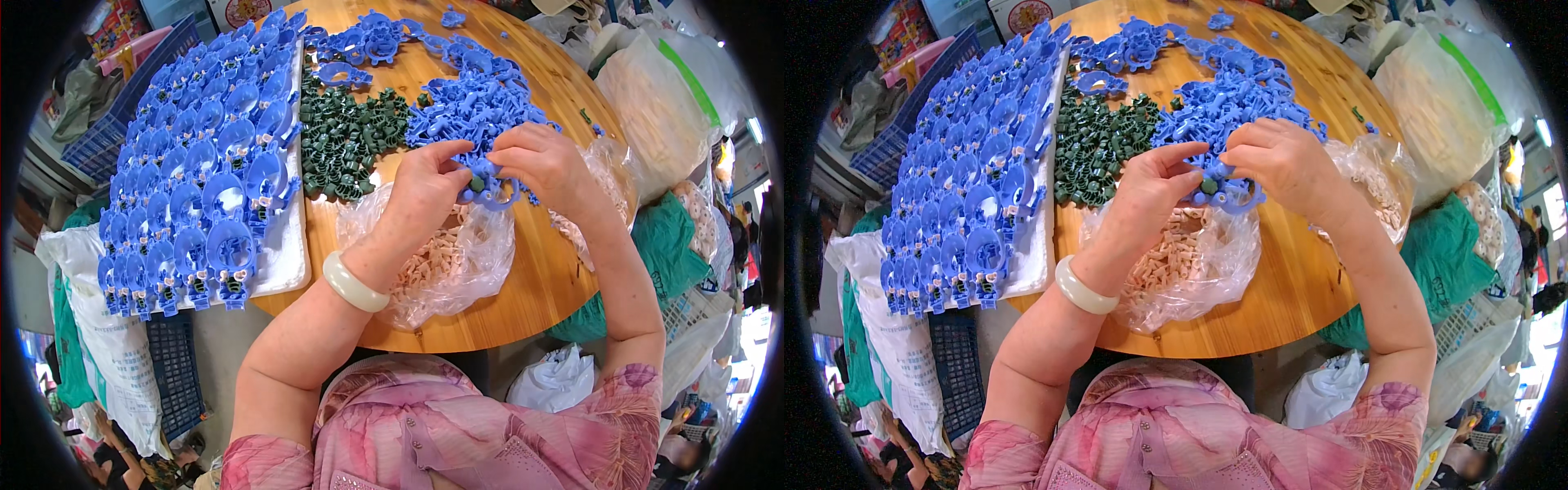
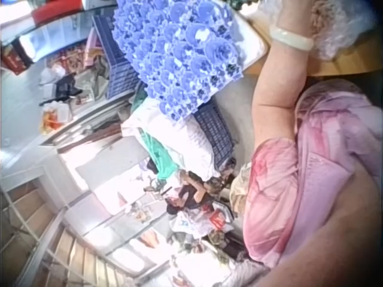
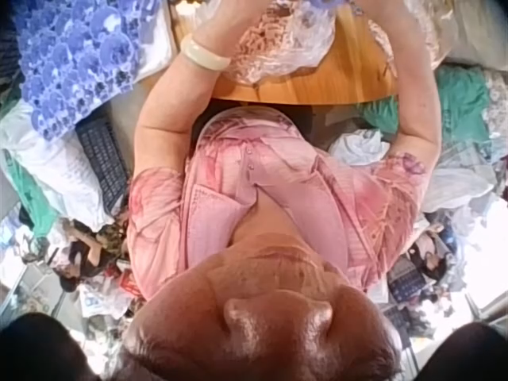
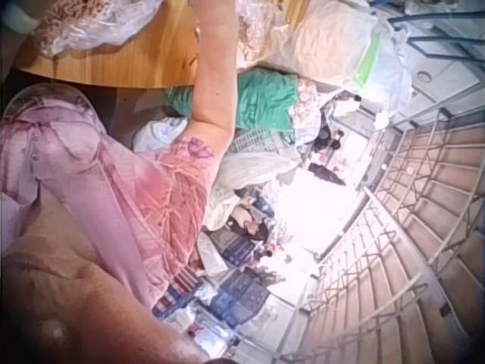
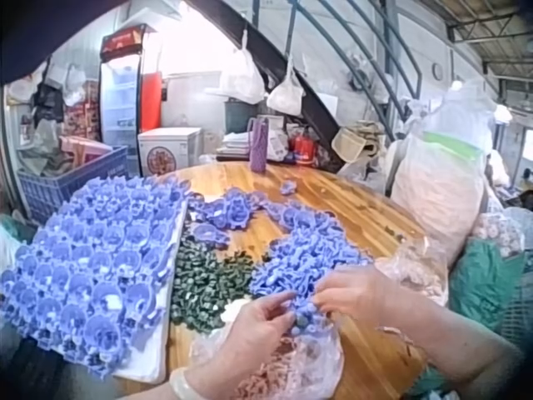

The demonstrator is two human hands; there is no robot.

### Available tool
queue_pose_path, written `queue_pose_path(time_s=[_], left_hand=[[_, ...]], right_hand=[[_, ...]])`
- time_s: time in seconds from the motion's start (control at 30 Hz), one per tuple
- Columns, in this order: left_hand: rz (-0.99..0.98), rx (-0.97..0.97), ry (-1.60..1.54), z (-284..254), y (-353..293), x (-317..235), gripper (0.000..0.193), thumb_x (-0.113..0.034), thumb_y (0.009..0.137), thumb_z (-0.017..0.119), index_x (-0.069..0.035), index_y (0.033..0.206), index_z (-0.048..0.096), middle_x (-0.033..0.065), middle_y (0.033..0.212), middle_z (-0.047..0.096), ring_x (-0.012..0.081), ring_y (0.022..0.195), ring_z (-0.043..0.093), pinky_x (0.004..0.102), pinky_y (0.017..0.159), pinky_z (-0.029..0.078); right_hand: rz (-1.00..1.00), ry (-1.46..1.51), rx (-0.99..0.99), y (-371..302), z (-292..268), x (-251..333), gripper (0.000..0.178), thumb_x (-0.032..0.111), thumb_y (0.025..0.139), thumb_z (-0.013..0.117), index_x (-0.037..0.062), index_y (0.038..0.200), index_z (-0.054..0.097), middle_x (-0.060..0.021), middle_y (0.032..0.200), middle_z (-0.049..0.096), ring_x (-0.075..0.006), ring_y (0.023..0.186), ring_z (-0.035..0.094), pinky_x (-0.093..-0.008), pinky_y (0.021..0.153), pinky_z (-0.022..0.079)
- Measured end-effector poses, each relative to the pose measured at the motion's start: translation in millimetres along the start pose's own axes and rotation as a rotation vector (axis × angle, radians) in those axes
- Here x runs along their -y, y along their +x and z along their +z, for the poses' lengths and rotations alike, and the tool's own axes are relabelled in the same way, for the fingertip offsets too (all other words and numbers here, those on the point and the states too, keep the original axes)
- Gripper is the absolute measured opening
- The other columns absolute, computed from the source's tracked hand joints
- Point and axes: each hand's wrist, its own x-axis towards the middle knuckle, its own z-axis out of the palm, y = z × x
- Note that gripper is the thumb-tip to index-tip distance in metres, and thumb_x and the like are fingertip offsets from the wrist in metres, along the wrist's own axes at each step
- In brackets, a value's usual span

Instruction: Assembling small blue plastic components with green and pink inserts at a factory workbench.

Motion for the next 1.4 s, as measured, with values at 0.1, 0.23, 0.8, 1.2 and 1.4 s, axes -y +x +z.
queue_pose_path(time_s=[0.1, 0.23, 0.8, 1.2, 1.4], left_hand=[[-0.001, -0.018, -0.004, 1, 1, 3, 0.034, 0.003, 0.083, 0.055, 0.003, 0.116, 0.055, 0.0057, 0.084, 0.063, 0.0108, 0.073, 0.06, 0.0243, 0.063, 0.053], [0.0, -0.001, 0.007, 0, 0, -1, 0.034, 0.001, 0.082, 0.057, 0.002, 0.116, 0.055, 0.0055, 0.088, 0.062, 0.0109, 0.074, 0.06, 0.0253, 0.067, 0.054], [-0.02, -0.101, -0.066, 4, 0, -4, 0.038, -0.001, 0.084, 0.055, 0.008, 0.12, 0.048, 0.0086, 0.087, 0.059, 0.0149, 0.072, 0.06, 0.0267, 0.063, 0.056], [-0.043, -0.053, -0.15, -1, 1, -6, 0.039, 0.0, 0.084, 0.055, 0.01, 0.121, 0.046, 0.0092, 0.087, 0.059, 0.0146, 0.072, 0.06, 0.0281, 0.065, 0.057], [-0.051, -0.033, -0.113, -1, 2, -4, 0.037, -0.003, 0.086, 0.054, 0.009, 0.12, 0.047, 0.006, 0.089, 0.058, 0.0141, 0.08, 0.059, 0.0329, 0.075, 0.057]], right_hand=[[-0.066, -0.069, -0.077, 1, 3, 0, 0.014, 0.011, 0.067, 0.068, 0.0076, 0.078, 0.06, -0.0019, 0.08, 0.058, -0.0202, 0.076, 0.058, -0.0324, 0.064, 0.045], [-0.043, -0.07, -0.073, -1, 1, -3, 0.015, 0.01, 0.068, 0.068, 0.0067, 0.08, 0.06, -0.0022, 0.083, 0.059, -0.0204, 0.079, 0.058, -0.0327, 0.065, 0.046], [0.787, -0.109, 0.007, -83, 33, -11, 0.027, 0.018, 0.075, 0.067, 0.0059, 0.099, 0.062, -0.0104, 0.086, 0.065, -0.0229, 0.073, 0.063, -0.0339, 0.066, 0.049], [0.836, 0.388, 0.05, -88, 29, -4, 0.023, 0.007, 0.076, 0.062, 0.0033, 0.099, 0.061, -0.0027, 0.081, 0.063, -0.0085, 0.066, 0.055, -0.0249, 0.061, 0.046], [0.943, 0.791, 0.007, -99, 40, 1, 0.016, 0.008, 0.077, 0.064, 0.003, 0.091, 0.057, 0.0026, 0.069, 0.052, -0.0045, 0.063, 0.047, -0.0217, 0.055, 0.039]])
